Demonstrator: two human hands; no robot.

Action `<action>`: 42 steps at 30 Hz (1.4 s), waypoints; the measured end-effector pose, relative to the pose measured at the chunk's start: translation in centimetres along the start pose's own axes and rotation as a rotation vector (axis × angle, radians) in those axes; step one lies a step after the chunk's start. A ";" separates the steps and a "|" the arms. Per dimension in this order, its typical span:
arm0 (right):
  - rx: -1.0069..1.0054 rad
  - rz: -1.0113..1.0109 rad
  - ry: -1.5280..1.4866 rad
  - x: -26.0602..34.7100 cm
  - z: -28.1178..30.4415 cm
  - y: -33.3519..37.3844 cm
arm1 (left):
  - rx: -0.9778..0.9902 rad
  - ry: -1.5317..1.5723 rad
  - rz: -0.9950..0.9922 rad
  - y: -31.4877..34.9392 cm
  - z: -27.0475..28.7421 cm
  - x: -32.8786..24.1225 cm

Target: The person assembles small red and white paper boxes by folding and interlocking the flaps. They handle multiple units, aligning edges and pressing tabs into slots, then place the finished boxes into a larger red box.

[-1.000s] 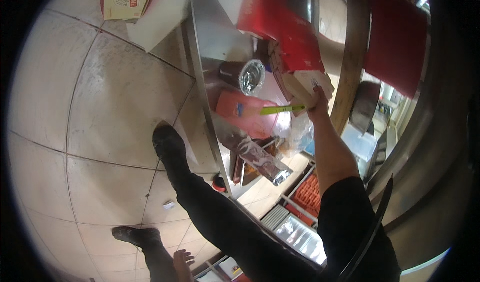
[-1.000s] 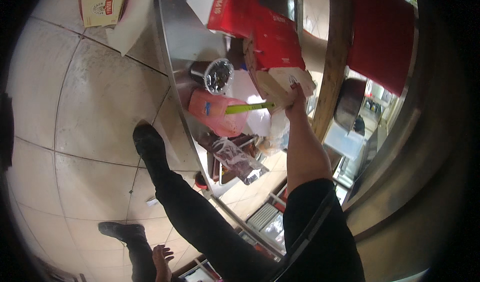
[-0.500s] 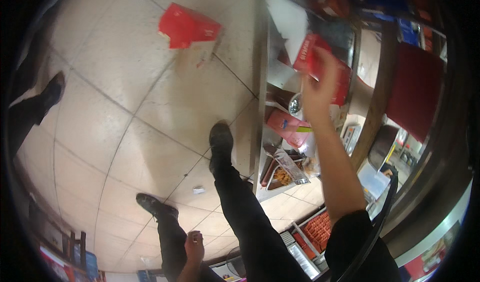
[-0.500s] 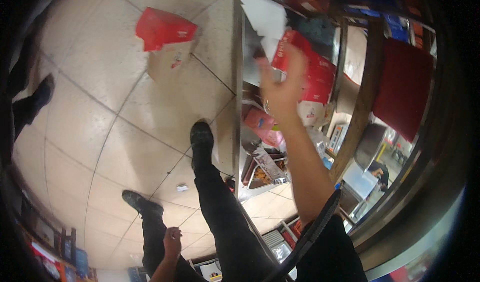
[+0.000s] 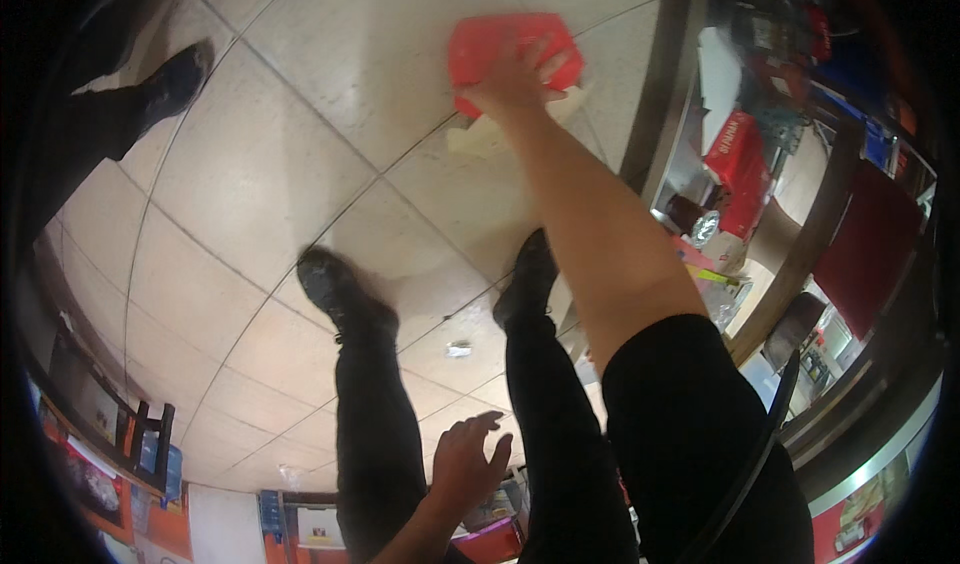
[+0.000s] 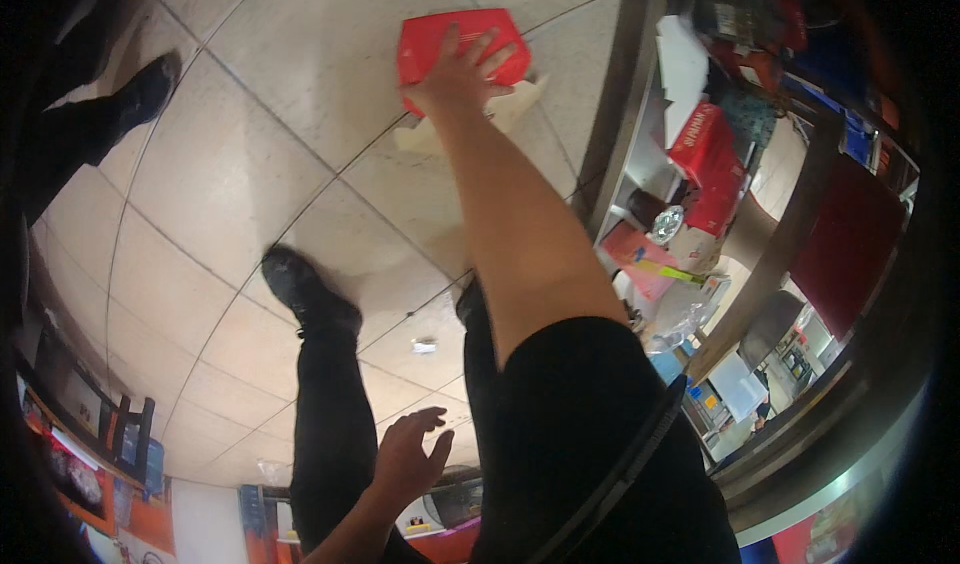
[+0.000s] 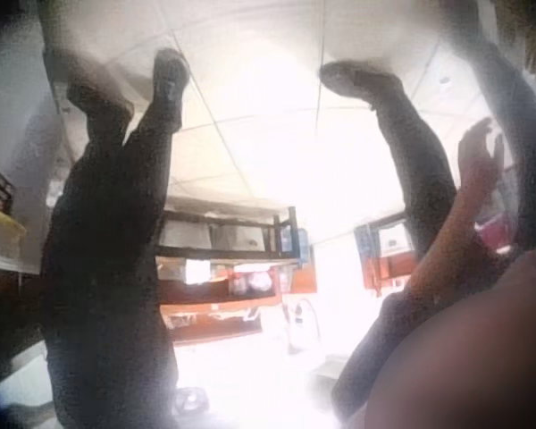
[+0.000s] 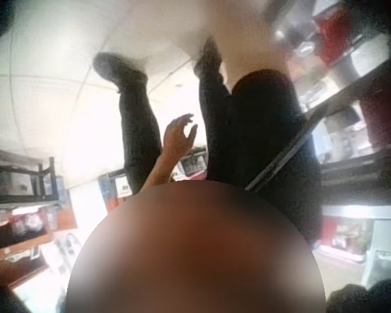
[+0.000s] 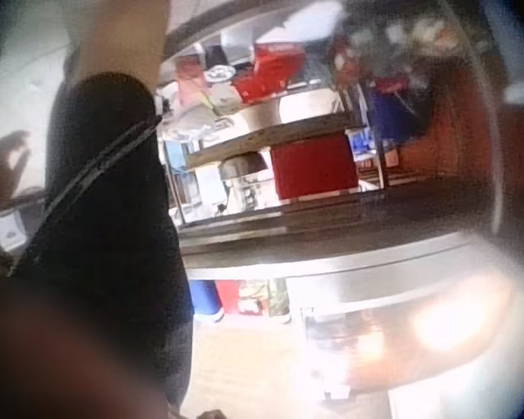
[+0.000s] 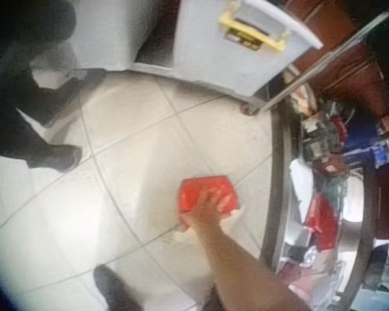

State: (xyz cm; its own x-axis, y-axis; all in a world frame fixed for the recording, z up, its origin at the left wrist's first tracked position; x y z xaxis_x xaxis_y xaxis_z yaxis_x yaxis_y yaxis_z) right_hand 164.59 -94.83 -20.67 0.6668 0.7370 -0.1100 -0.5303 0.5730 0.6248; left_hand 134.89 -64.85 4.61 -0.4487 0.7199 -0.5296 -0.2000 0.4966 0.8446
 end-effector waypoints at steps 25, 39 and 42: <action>0.011 -0.541 -1.897 -31.8 -11.8 12.5 | -0.234 0.504 0.336 0.7 -3.5 9.2; -0.084 -0.320 -1.087 -32.8 -15.3 19.4 | -0.182 0.395 0.454 -0.3 -6.9 11.3; 0.131 -0.185 -0.947 -30.2 -16.3 18.1 | -0.174 0.358 0.441 -0.6 -7.5 11.6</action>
State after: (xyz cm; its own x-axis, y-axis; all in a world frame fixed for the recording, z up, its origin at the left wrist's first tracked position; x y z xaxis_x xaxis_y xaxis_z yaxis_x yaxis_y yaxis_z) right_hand 126.32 -100.82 -18.67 0.9091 0.0127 0.4164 -0.3503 0.5641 0.7477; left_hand 123.29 -60.43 -1.39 -0.7820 0.6165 -0.0920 -0.0545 0.0795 0.9953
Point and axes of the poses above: each hand's wrist, its own y-axis away from the middle knuckle, its own z-axis out of the back of the hand, x = y × z, the point moved 8 cm from there along -y, towards the middle knuckle, and after that the axes turned 2 degrees about y, right-handed, at the moved point
